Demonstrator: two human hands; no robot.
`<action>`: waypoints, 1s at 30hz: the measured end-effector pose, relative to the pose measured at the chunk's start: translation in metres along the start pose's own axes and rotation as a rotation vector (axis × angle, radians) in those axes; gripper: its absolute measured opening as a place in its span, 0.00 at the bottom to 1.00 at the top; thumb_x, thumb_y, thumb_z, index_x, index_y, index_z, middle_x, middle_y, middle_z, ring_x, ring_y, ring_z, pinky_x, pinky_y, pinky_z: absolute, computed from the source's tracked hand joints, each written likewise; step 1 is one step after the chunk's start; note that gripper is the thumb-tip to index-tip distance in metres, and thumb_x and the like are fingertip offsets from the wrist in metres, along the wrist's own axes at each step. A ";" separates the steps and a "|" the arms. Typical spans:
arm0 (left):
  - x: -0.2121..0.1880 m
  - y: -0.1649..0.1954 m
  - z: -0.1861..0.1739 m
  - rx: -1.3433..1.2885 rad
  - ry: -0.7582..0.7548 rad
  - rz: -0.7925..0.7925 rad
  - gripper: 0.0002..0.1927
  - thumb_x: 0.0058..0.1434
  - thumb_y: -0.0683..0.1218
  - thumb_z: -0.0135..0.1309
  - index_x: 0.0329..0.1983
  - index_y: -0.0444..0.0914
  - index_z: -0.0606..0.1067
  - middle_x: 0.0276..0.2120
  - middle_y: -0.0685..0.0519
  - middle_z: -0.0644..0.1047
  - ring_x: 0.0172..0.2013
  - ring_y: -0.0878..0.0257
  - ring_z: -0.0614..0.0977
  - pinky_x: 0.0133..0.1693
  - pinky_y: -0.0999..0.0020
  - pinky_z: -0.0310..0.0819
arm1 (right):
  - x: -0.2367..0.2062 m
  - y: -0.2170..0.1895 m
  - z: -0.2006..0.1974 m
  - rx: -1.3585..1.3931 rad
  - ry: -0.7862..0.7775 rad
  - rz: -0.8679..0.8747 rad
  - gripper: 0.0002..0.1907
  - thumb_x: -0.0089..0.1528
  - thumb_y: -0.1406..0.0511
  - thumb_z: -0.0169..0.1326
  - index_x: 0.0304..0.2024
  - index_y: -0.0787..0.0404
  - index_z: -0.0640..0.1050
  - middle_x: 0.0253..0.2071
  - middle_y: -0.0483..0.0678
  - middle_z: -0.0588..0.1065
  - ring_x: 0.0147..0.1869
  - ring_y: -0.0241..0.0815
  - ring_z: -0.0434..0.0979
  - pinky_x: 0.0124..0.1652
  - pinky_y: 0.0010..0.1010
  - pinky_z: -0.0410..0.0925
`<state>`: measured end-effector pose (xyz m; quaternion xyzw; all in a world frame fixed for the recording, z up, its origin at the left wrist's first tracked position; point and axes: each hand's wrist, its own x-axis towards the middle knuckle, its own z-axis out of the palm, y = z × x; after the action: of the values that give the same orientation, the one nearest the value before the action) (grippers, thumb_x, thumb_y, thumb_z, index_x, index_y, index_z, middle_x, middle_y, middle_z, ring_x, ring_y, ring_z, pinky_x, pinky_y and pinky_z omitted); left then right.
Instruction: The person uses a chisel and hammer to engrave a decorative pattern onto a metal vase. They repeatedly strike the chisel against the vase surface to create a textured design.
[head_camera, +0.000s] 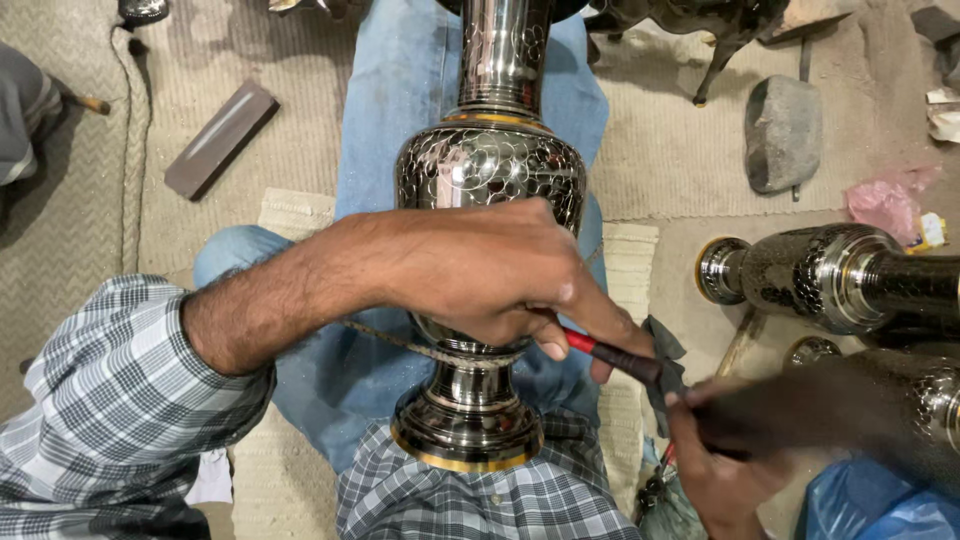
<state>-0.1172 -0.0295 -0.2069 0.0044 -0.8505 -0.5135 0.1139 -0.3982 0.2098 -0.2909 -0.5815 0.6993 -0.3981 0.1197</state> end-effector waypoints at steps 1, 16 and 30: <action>0.001 0.000 0.000 0.020 -0.033 -0.020 0.28 0.57 0.42 0.59 0.62 0.53 0.75 0.38 0.57 0.86 0.24 0.64 0.82 0.24 0.55 0.70 | -0.003 0.004 0.005 0.193 0.051 0.018 0.25 0.61 0.81 0.63 0.53 0.60 0.67 0.39 0.49 0.73 0.34 0.40 0.76 0.33 0.31 0.73; -0.039 0.000 0.052 0.133 0.856 -0.148 0.26 0.69 0.44 0.60 0.69 0.47 0.70 0.59 0.51 0.80 0.37 0.68 0.88 0.36 0.73 0.88 | 0.075 0.003 -0.018 -0.340 -0.194 -0.207 0.43 0.51 0.80 0.66 0.64 0.57 0.62 0.38 0.55 0.77 0.37 0.48 0.80 0.40 0.37 0.74; -0.039 0.001 0.063 0.206 0.921 -0.189 0.25 0.68 0.39 0.58 0.67 0.45 0.72 0.50 0.52 0.85 0.34 0.67 0.88 0.33 0.70 0.85 | 0.165 -0.114 -0.034 -0.018 -0.479 -0.015 0.43 0.51 0.70 0.64 0.68 0.62 0.62 0.41 0.47 0.76 0.41 0.35 0.81 0.42 0.28 0.76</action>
<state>-0.0913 0.0312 -0.2416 0.3197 -0.7539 -0.3795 0.4305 -0.3868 0.0731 -0.1408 -0.6658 0.6500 -0.2433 0.2741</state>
